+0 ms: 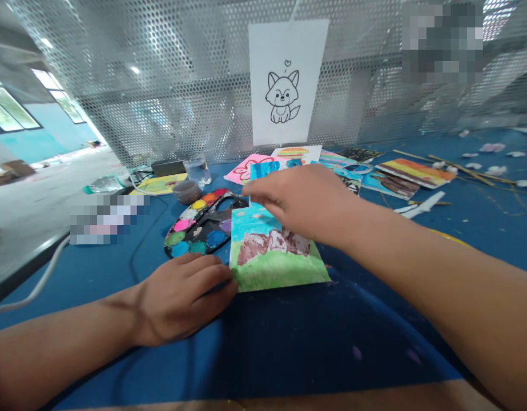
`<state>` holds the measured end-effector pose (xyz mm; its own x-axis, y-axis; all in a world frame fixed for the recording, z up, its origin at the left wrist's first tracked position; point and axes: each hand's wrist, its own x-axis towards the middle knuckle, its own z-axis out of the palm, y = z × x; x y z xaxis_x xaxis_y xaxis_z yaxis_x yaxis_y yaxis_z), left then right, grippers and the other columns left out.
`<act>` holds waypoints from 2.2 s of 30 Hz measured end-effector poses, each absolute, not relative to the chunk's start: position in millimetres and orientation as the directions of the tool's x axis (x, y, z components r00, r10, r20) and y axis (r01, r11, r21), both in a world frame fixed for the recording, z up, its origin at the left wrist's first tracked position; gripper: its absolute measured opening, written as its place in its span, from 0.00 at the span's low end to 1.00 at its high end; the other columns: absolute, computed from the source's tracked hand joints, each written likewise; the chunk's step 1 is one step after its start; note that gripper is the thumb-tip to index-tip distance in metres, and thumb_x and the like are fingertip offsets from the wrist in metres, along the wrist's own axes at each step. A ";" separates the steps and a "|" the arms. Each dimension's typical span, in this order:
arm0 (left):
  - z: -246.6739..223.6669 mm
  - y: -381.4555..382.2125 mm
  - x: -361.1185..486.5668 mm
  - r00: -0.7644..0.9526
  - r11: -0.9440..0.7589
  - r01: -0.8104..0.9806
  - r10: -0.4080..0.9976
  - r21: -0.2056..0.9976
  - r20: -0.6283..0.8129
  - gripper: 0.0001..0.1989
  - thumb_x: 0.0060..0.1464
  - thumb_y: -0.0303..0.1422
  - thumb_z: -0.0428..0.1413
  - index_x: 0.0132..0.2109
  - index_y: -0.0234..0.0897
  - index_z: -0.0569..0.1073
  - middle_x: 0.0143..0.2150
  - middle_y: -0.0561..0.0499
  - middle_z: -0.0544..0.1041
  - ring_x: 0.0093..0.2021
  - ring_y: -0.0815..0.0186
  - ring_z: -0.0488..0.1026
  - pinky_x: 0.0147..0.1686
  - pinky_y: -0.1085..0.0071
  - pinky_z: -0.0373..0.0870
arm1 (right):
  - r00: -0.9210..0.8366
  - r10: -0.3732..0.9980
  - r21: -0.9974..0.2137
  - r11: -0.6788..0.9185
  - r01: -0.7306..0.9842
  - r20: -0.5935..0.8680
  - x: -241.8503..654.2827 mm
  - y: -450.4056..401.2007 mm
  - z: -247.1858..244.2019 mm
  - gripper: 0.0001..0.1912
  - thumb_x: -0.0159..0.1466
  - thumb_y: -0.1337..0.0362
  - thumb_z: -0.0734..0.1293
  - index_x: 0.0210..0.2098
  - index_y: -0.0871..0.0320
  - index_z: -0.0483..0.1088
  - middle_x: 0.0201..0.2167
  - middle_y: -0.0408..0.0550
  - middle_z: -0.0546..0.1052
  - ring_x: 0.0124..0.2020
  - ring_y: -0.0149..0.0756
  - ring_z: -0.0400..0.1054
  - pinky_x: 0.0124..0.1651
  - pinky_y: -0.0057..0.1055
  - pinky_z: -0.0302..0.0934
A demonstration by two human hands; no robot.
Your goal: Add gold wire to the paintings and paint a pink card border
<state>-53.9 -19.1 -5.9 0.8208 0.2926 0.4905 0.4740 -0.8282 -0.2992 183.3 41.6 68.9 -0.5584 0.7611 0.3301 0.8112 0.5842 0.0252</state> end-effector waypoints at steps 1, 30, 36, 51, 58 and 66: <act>-5.7 -18.7 -54.6 0.830 -0.834 0.459 0.279 -0.308 0.482 0.13 0.70 0.27 0.45 0.38 0.36 0.71 0.31 0.53 0.76 0.30 0.68 0.72 0.30 0.69 0.63 | -0.520 0.782 0.039 0.541 0.840 0.343 185.3 41.0 72.3 0.22 0.67 0.60 0.59 0.57 0.48 0.76 0.48 0.46 0.82 0.45 0.47 0.75 0.40 0.35 0.60; -2.8 -19.0 -58.9 0.863 -0.838 0.422 0.254 -0.346 0.436 0.12 0.70 0.26 0.46 0.40 0.36 0.73 0.36 0.53 0.79 0.32 0.66 0.73 0.30 0.67 0.61 | -0.626 0.693 0.149 0.619 0.771 0.358 173.4 40.3 54.2 0.13 0.68 0.62 0.61 0.42 0.54 0.78 0.41 0.46 0.82 0.43 0.40 0.73 0.36 0.32 0.50; -5.4 -20.0 -54.7 0.838 -0.840 0.464 0.314 -0.280 0.447 0.13 0.72 0.29 0.45 0.41 0.36 0.73 0.35 0.55 0.78 0.31 0.69 0.72 0.29 0.68 0.60 | -0.680 0.698 0.092 0.679 0.728 0.225 159.9 35.7 42.3 0.11 0.68 0.63 0.62 0.40 0.54 0.78 0.40 0.45 0.81 0.40 0.37 0.71 0.35 0.31 0.47; -2.9 -22.9 -50.9 0.811 -0.837 0.522 0.427 -0.165 0.400 0.17 0.73 0.32 0.42 0.41 0.36 0.74 0.29 0.55 0.74 0.27 0.68 0.71 0.28 0.67 0.62 | -0.680 0.723 0.048 0.680 0.732 0.122 151.2 32.7 39.3 0.14 0.69 0.63 0.60 0.39 0.55 0.78 0.38 0.46 0.80 0.37 0.35 0.67 0.34 0.32 0.43; -3.4 -22.3 -53.3 0.805 -0.832 0.541 0.467 -0.126 0.366 0.17 0.72 0.33 0.42 0.43 0.35 0.75 0.31 0.54 0.76 0.29 0.66 0.73 0.30 0.67 0.63 | -0.689 0.715 0.096 0.682 0.725 0.120 151.4 33.1 39.1 0.12 0.67 0.63 0.62 0.40 0.54 0.78 0.37 0.47 0.80 0.39 0.37 0.68 0.34 0.32 0.42; -3.7 -22.4 -53.5 0.801 -0.837 0.542 0.487 -0.074 0.348 0.17 0.72 0.33 0.43 0.43 0.34 0.75 0.31 0.53 0.75 0.29 0.66 0.71 0.32 0.68 0.62 | -0.710 0.695 0.120 0.700 0.704 0.112 148.6 32.3 39.0 0.12 0.66 0.64 0.63 0.40 0.53 0.79 0.37 0.47 0.80 0.39 0.38 0.69 0.34 0.33 0.42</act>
